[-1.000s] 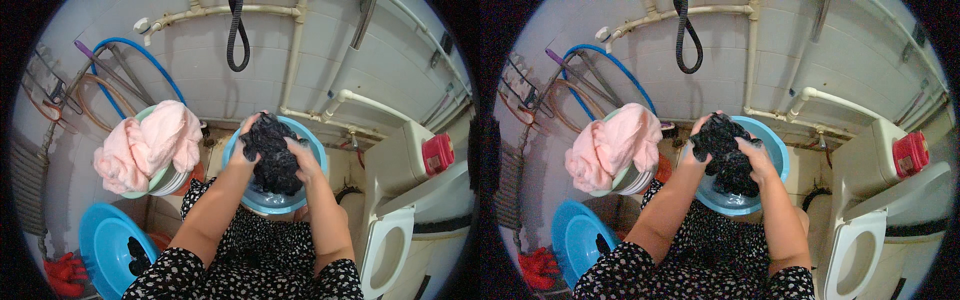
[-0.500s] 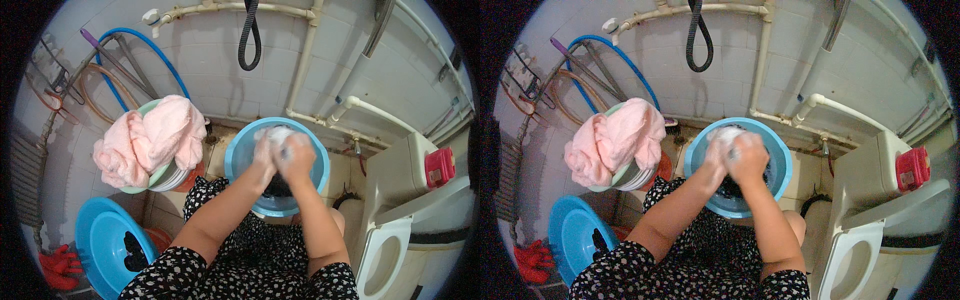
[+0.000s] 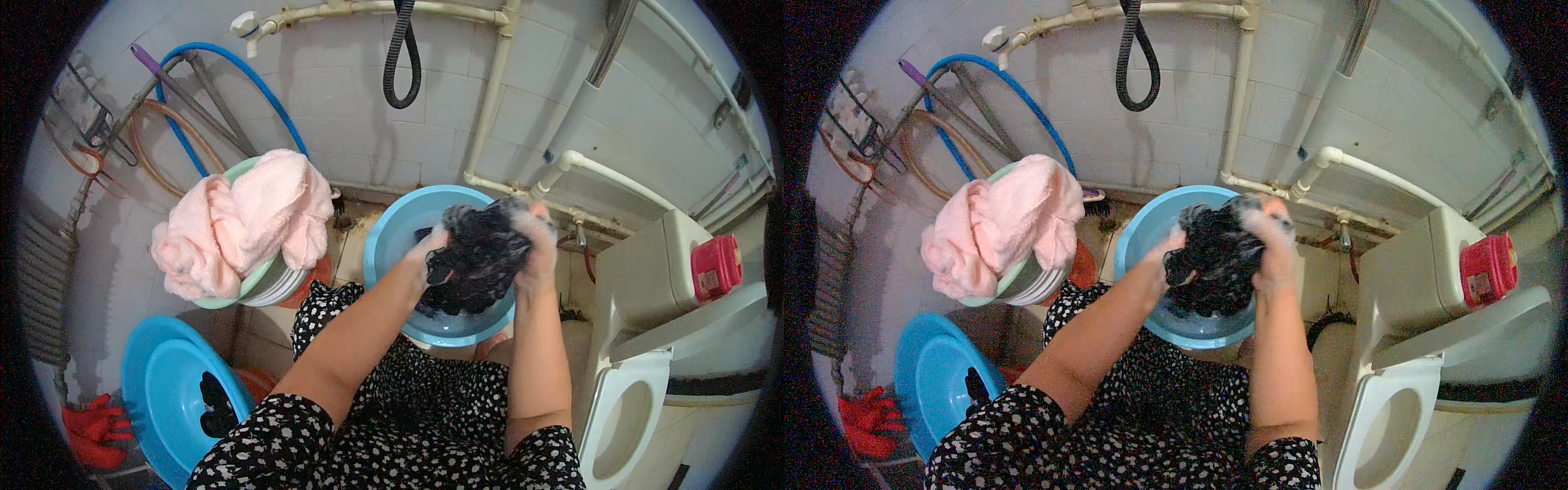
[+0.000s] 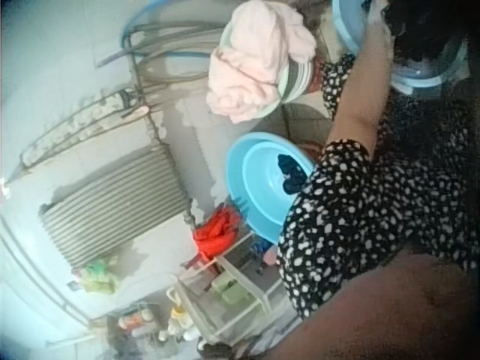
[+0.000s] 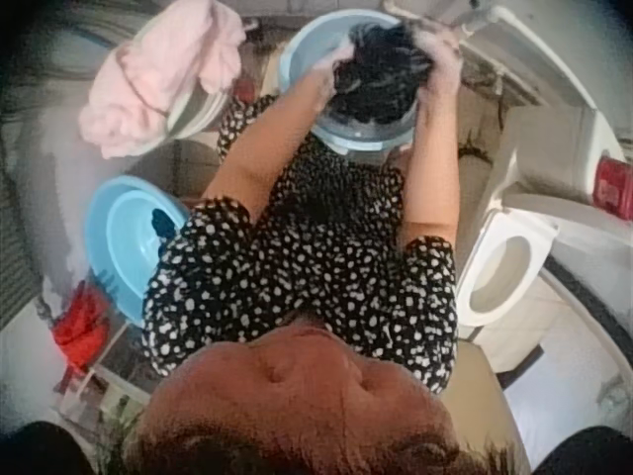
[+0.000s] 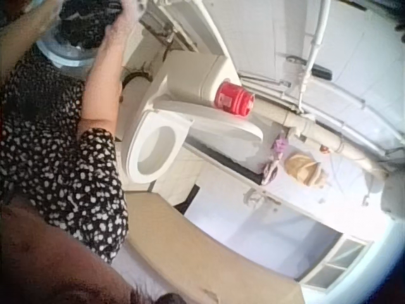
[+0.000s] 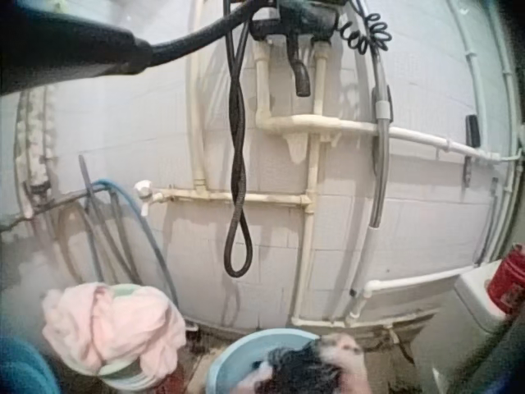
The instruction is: The person washes a dark garment by hand in a blue basin filled with water. They apply soap from a yellow bar, scrub the fabric, and rinse it repeatedly. The person manipulates the cloth by hand, wringing and submerging it throughout the process.
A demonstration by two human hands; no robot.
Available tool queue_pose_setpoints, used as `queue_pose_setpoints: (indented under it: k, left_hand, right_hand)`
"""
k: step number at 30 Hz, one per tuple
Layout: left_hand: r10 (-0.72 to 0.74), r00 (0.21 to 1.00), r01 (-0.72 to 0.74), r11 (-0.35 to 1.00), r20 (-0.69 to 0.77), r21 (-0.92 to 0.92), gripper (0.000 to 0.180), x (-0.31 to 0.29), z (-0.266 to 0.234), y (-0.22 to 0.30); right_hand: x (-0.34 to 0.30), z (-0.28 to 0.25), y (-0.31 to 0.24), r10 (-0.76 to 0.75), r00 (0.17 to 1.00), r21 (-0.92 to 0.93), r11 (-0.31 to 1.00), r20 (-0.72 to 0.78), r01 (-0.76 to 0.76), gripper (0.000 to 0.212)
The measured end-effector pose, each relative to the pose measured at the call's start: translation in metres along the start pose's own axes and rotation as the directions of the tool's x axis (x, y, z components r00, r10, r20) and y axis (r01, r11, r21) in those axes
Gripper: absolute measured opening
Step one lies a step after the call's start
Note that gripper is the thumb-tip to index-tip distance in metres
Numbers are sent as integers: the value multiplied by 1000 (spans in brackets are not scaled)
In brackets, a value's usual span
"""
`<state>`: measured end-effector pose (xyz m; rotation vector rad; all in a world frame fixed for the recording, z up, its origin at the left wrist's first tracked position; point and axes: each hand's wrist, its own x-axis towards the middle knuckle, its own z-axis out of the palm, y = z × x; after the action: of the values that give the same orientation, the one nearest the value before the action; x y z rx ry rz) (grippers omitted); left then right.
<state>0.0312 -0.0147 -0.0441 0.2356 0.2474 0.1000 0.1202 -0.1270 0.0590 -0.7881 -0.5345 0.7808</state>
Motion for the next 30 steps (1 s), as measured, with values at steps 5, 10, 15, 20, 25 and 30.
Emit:
queue_pose_setpoints:
  k: [5,10,15,20,25,30]
  left_hand:
    - [-9,994,14,999,108,-43,45,-16,62,12]
    - [284,956,-289,955,79,63,37,-3,25,44]
    - [635,719,-684,717,283,130,21,-2,33,6]
    - [627,746,-542,768,-225,341,13,-9,55,-23]
    - [655,747,-528,688,-113,498,14,-8,23,-3]
    - [476,836,-421,875,-274,237,18,-15,55,-12]
  right_hand:
    - [14,-43,-7,-51,997,-184,981,60,61,36]
    - [-4,2,-2,-204,885,-765,446,418,464,57]
    - [-40,40,56,-283,812,-858,-106,510,502,16]
    - [18,4,40,-320,945,-996,79,-70,-47,31]
    - [-18,31,77,-233,968,-992,-109,91,67,34]
    - [39,-58,72,20,967,-720,664,-252,-202,42]
